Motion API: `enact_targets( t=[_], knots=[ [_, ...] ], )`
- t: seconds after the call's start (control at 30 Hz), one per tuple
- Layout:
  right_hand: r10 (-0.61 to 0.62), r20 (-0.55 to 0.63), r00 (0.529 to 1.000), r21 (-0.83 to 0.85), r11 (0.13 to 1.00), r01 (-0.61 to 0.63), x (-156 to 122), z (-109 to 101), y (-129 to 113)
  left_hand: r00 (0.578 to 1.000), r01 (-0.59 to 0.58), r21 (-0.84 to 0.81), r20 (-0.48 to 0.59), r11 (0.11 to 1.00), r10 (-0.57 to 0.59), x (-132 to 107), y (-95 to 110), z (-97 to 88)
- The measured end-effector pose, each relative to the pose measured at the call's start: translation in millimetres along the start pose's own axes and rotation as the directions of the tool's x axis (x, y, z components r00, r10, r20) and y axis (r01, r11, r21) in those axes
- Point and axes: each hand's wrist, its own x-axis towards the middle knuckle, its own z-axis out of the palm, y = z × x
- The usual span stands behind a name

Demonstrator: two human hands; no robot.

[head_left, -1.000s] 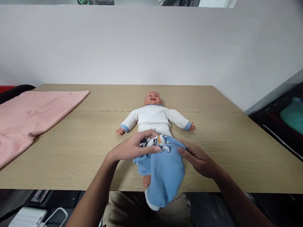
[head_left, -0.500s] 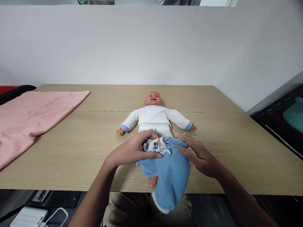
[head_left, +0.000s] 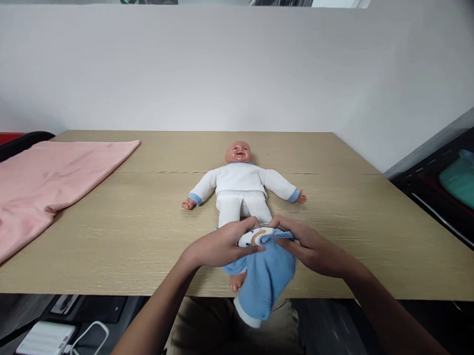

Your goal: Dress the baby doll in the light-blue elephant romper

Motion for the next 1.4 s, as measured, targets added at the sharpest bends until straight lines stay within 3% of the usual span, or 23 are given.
enact_targets(
  t=[0.1,0.17,0.27,0.37,0.53,0.67,0.8,0.9,1.07,1.2,1.3,1.4],
  knots=[
    [0.024,0.208,0.978,0.015,1.000,-0.028,-8,2,4,0.995,-0.023,-0.039,-0.094,0.999,0.019,1,-2,1.8],
    [0.011,0.287,0.958,0.007,1.000,-0.014,-11,6,6,0.995,-0.033,-0.034,-0.097,0.999,0.029,1,-4,3.1],
    [-0.015,0.185,0.983,0.002,1.000,0.015,-11,12,8,0.999,-0.050,-0.007,0.010,0.999,0.050,0,-6,1.1],
    [-0.071,0.085,0.994,0.124,0.990,0.060,-8,18,11,0.987,-0.099,-0.070,0.117,0.993,0.107,0,-10,-5.8],
    [-0.029,-0.072,0.997,0.279,0.959,0.048,-8,32,20,0.980,-0.109,-0.163,0.149,0.981,0.134,2,-18,-14.8],
    [0.085,0.025,0.996,0.331,0.940,-0.088,-11,38,24,0.988,-0.053,-0.305,0.122,0.951,0.094,2,-20,-15.3],
    [0.091,0.209,0.974,0.336,0.928,-0.159,-10,37,21,0.995,-0.001,-0.312,0.090,0.950,0.031,-1,-18,-13.4],
    [0.119,0.208,0.971,0.405,0.893,-0.196,-10,37,20,0.997,0.003,-0.301,0.080,0.954,0.023,-4,-18,-13.6],
    [0.212,0.126,0.969,0.565,0.788,-0.245,-15,43,23,0.993,0.060,-0.345,0.115,0.937,-0.021,-7,-16,-13.5],
    [0.283,0.016,0.959,0.514,0.821,-0.251,-18,52,11,0.996,0.083,-0.157,-0.022,0.984,-0.087,-7,-10,-4.0],
    [0.345,-0.220,0.912,0.309,0.912,-0.270,-16,62,-2,0.986,0.057,0.010,-0.157,0.998,-0.055,-6,-5,7.4],
    [0.243,-0.528,0.814,-0.040,0.950,-0.309,-17,70,-10,0.968,0.125,0.139,-0.234,0.982,-0.090,-6,-2,19.5]
  ],
)
